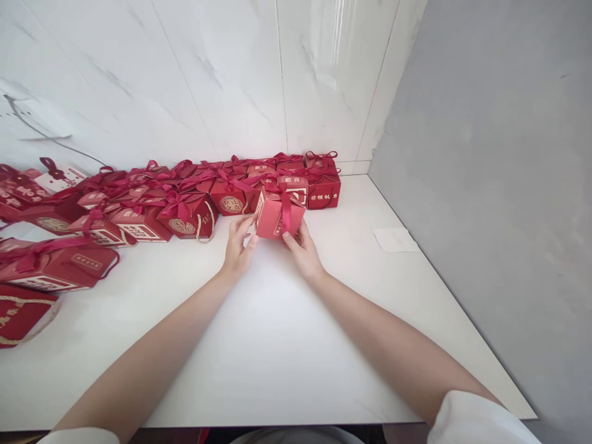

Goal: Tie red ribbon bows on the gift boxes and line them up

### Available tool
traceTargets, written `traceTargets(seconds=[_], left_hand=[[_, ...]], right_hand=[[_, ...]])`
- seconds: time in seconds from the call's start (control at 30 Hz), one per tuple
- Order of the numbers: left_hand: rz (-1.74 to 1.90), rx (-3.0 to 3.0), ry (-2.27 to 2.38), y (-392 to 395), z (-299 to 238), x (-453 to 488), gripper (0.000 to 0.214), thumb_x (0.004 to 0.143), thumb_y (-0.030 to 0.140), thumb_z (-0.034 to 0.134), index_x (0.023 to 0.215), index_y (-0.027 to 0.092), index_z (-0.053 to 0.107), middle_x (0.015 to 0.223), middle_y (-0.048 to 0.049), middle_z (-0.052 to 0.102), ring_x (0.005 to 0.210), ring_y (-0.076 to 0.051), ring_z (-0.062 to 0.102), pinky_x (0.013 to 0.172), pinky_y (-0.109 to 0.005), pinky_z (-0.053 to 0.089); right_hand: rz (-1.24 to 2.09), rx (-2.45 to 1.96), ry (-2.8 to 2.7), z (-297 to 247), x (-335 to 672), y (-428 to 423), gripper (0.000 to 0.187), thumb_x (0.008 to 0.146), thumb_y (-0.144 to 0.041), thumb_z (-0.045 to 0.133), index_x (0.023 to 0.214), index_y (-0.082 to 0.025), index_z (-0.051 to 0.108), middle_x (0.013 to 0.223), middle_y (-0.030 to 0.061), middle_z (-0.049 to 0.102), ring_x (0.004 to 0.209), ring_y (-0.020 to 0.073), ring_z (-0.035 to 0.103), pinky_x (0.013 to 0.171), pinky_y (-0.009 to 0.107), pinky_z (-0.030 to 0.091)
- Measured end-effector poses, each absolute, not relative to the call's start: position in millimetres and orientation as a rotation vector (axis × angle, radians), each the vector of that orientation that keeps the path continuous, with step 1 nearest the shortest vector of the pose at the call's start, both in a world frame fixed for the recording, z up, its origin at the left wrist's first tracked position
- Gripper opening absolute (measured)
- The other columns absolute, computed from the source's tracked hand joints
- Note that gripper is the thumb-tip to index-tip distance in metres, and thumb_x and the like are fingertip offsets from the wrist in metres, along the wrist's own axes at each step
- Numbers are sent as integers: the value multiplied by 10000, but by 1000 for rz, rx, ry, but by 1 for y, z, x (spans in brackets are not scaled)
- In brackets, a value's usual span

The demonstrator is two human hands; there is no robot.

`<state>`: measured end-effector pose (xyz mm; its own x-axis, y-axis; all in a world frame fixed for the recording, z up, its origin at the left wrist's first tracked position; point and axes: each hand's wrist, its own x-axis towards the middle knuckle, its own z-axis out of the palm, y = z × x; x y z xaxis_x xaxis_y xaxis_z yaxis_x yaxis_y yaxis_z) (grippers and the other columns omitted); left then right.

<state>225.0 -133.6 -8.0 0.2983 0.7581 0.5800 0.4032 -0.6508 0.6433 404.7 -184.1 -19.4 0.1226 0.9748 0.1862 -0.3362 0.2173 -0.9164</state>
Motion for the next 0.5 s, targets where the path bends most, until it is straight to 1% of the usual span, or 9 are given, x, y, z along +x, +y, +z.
traceTargets(seconds=[0.07, 0.13, 0.2, 0.3, 0.37, 0.4, 0.47, 0.5], left_hand=[[1308, 2186, 973, -133, -9, 226, 675, 886, 644, 533, 1417, 231, 484, 1457, -168, 420, 1403, -323, 396, 1092, -504, 413], [1306, 2133, 885, -132, -10, 227, 694, 875, 624, 570, 1420, 222, 419, 1515, -182, 388, 1457, -333, 343, 1143, -534, 357], [1311, 2067, 827, -131, -11, 227, 667, 880, 609, 576, 1382, 211, 389, 1511, -194, 408, 1471, -332, 336, 1176, -548, 308], [1337, 2008, 801, -128, -13, 226, 528, 874, 573, 608, 1220, 217, 430, 1482, -183, 446, 1459, -321, 361, 1188, -533, 284], [1359, 1965, 801, -127, -14, 226, 452, 854, 529, 656, 1106, 221, 440, 1438, -163, 486, 1385, -299, 457, 1149, -499, 346], [1375, 1931, 819, -127, -13, 227, 439, 836, 512, 683, 1059, 219, 443, 1393, -151, 517, 1315, -283, 520, 1108, -474, 395], [1395, 1836, 876, -127, -12, 228, 436, 804, 516, 711, 990, 214, 458, 1237, -114, 595, 1130, -243, 617, 987, -419, 482], [1391, 1782, 895, -126, -12, 229, 439, 796, 541, 706, 968, 211, 473, 1138, -91, 624, 1046, -228, 637, 926, -396, 505]], right_hand=[[1125, -809, -1006, -18, 406, -185, 617, 885, -462, 649, 1454, -391, 423, 1552, -19, 452, 1421, 247, 447, 1128, 477, 457], [1126, -782, -1038, -16, 407, -186, 623, 893, -460, 639, 1471, -384, 418, 1562, -25, 442, 1437, 251, 428, 1142, 473, 445], [1138, -764, -1062, -15, 407, -186, 627, 899, -457, 633, 1481, -374, 416, 1573, -32, 427, 1445, 251, 417, 1145, 459, 445], [1160, -756, -1072, -13, 407, -187, 593, 907, -462, 622, 1464, -351, 453, 1566, -33, 440, 1435, 249, 431, 1139, 439, 453], [1163, -760, -1079, -11, 406, -188, 554, 910, -464, 618, 1434, -334, 496, 1541, -31, 477, 1433, 240, 435, 1163, 434, 421], [1147, -761, -1086, -10, 406, -189, 527, 912, -461, 617, 1413, -325, 523, 1525, -31, 497, 1436, 233, 430, 1188, 429, 387], [1098, -756, -1097, -7, 404, -191, 473, 918, -454, 614, 1369, -316, 571, 1502, -35, 525, 1450, 213, 408, 1232, 408, 308], [1082, -751, -1096, -5, 404, -192, 454, 920, -454, 612, 1352, -316, 585, 1499, -39, 528, 1457, 203, 397, 1244, 396, 280]])
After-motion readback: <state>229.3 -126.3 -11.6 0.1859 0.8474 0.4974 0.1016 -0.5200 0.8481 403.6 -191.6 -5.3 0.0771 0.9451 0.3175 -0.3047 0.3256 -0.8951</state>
